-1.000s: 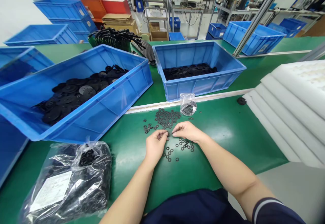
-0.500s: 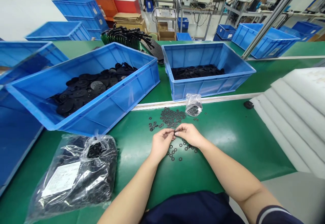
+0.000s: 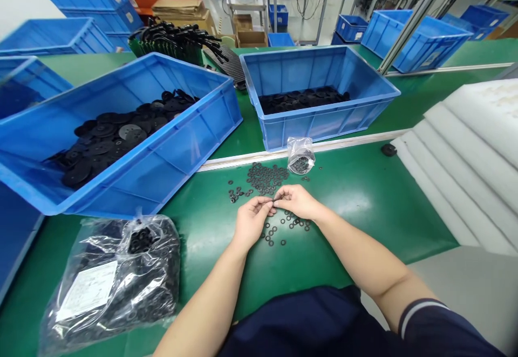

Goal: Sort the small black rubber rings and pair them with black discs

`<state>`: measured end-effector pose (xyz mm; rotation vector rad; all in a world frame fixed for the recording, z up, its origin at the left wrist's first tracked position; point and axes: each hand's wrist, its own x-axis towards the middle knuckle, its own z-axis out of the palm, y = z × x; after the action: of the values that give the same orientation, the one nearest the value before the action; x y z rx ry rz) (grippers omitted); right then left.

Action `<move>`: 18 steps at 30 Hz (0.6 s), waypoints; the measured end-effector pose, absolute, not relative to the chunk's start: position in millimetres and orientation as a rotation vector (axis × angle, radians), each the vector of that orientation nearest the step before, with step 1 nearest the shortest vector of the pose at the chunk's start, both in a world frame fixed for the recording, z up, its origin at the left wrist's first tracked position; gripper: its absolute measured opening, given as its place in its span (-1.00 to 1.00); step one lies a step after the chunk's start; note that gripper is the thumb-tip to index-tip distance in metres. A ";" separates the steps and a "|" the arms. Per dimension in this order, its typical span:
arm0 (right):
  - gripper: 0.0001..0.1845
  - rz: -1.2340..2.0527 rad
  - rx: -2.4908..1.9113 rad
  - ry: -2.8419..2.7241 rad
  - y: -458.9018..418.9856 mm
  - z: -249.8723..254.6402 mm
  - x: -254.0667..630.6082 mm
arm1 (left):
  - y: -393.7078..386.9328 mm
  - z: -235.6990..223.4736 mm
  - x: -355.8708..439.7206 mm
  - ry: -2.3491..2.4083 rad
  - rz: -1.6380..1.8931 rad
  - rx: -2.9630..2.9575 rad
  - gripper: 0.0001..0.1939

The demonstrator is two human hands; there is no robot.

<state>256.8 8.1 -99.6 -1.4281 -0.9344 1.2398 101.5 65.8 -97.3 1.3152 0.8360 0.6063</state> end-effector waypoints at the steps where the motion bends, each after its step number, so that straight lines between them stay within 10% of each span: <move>1: -0.76 1.231 -1.430 -0.931 7.9 -99.1 256.1 | 66.4 -96.9 101.0 0.828 0.587 1.312 -0.73; 18: -0.74 1.512 -0.918 -0.248 3.9 -85.4 281.3 | 103.1 -95.4 70.1 1.184 0.823 2.292 -0.81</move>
<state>281.3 3.9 -85.4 -0.9183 -0.2480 1.5123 70.1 103.1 -95.4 2.2915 1.1844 0.8226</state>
